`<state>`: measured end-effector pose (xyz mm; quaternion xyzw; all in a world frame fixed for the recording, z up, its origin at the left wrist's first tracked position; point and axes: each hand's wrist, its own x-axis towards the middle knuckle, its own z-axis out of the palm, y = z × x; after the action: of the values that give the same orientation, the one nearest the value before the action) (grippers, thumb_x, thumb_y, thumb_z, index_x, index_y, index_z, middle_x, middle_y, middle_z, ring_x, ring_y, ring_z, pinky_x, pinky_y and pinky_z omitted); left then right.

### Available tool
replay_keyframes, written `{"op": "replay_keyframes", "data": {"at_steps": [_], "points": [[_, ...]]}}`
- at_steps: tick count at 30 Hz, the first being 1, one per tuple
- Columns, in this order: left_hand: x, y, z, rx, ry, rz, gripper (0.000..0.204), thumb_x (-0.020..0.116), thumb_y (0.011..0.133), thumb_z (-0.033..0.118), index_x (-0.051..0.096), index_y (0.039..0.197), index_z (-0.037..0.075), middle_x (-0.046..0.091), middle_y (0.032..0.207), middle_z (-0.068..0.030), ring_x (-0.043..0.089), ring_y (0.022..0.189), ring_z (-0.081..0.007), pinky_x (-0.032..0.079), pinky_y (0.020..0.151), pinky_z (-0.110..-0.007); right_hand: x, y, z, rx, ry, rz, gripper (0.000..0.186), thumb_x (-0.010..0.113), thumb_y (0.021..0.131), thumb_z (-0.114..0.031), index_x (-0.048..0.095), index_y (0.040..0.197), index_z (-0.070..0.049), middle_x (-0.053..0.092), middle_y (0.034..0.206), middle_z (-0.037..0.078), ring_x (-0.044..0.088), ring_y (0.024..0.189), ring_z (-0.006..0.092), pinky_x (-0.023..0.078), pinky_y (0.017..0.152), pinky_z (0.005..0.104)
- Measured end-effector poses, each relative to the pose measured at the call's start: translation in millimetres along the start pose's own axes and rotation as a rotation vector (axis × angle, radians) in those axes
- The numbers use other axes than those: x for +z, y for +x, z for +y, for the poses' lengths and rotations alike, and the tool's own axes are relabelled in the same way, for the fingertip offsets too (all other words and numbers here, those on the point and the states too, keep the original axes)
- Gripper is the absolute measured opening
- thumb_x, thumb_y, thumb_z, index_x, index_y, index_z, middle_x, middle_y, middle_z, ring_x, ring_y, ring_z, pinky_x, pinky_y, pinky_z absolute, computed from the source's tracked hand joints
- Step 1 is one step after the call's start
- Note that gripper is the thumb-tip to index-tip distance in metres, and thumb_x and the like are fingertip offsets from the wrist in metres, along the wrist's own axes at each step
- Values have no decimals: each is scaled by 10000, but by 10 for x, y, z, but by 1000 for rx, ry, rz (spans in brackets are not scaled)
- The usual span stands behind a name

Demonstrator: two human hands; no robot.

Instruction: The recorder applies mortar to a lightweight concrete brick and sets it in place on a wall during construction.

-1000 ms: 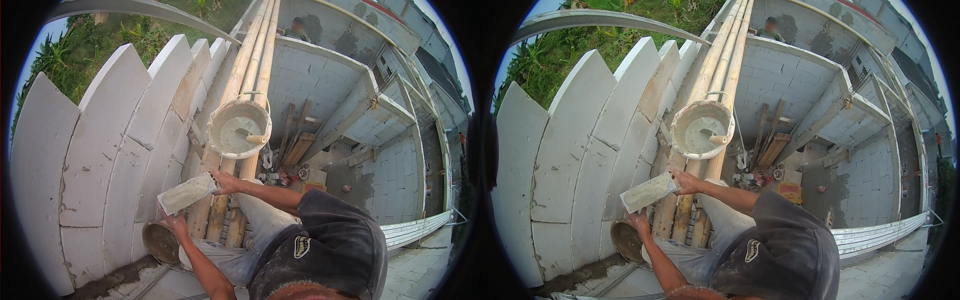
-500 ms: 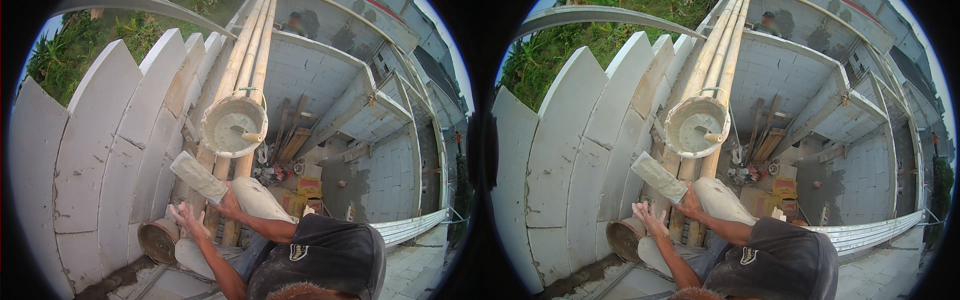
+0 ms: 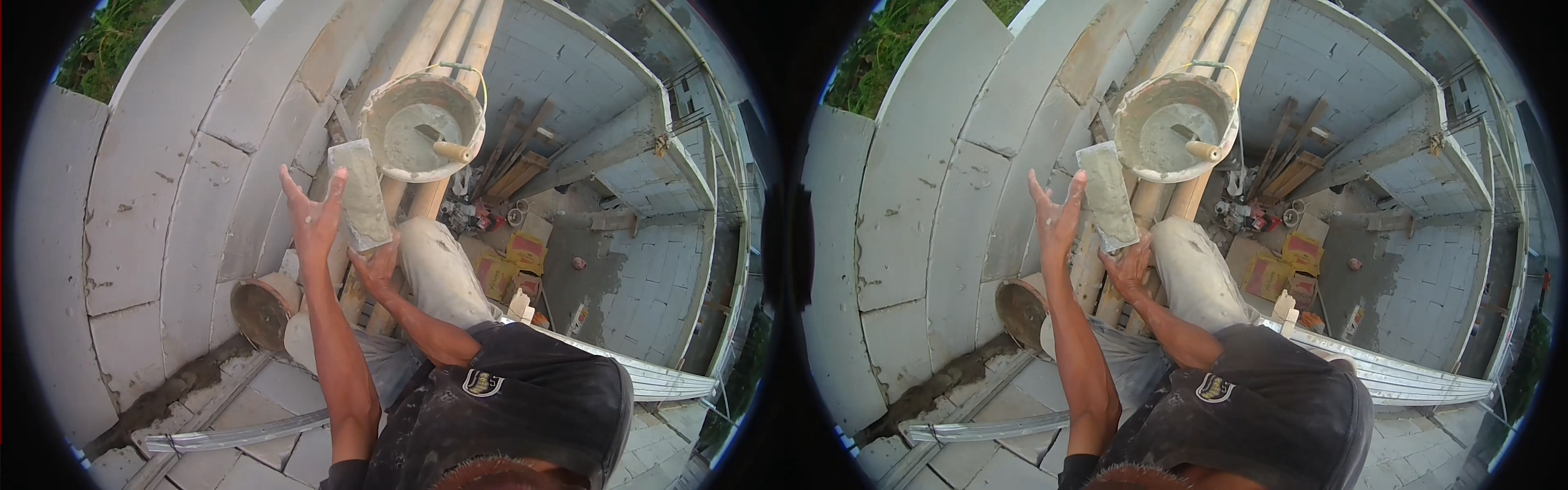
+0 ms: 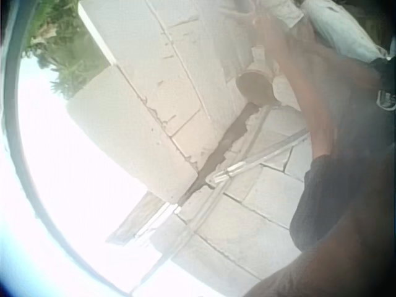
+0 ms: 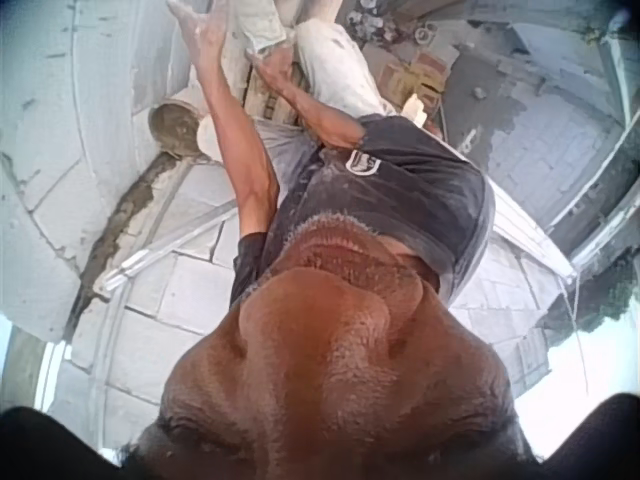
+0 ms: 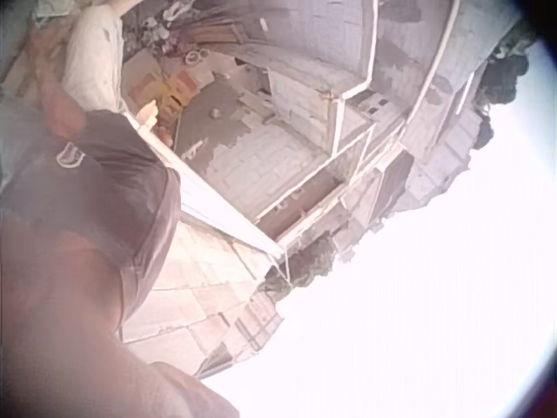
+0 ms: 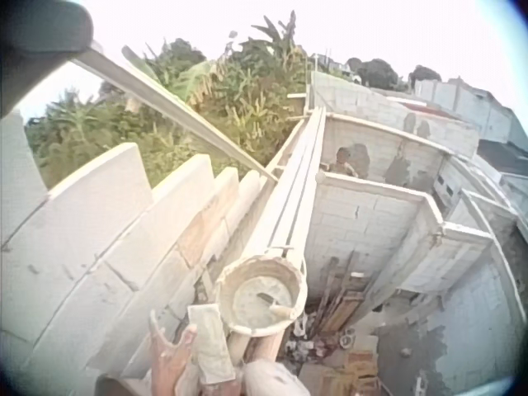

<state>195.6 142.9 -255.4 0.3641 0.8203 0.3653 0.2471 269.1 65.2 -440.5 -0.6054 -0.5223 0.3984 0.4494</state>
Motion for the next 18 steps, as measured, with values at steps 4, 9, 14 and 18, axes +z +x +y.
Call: {"op": "replay_keyframes", "data": {"at_steps": [4,9,14,18], "points": [[109,159,540,81,261,-43,1183,733,729,632,92,1544,63,383,1415,-321,443,1298,-452,423,1028,-507,15,151,-60,132,36,68,833,824,614,-216,364,1268,19,402,1167,213,433,1108,421,354,936,491],[403,235,811,47,531,-182,1200,763,692,644,85,1556,160,407,1357,-312,468,1241,-491,421,991,-604,26,58,-219,94,-39,97,841,831,609,-218,364,1265,23,406,1169,205,431,1115,415,357,935,484],[822,229,582,30,680,-131,1242,830,655,554,19,1552,272,308,1413,-303,422,1252,-525,377,952,-729,30,53,-225,91,-39,125,835,825,625,-209,360,1280,17,410,1185,208,430,1125,414,361,938,480],[696,458,593,-1,696,-48,1278,860,647,491,-22,1549,290,309,1415,-303,425,1246,-522,357,959,-749,43,36,-240,72,-34,111,830,820,637,-202,356,1292,12,414,1197,211,429,1134,413,365,941,477]]}}
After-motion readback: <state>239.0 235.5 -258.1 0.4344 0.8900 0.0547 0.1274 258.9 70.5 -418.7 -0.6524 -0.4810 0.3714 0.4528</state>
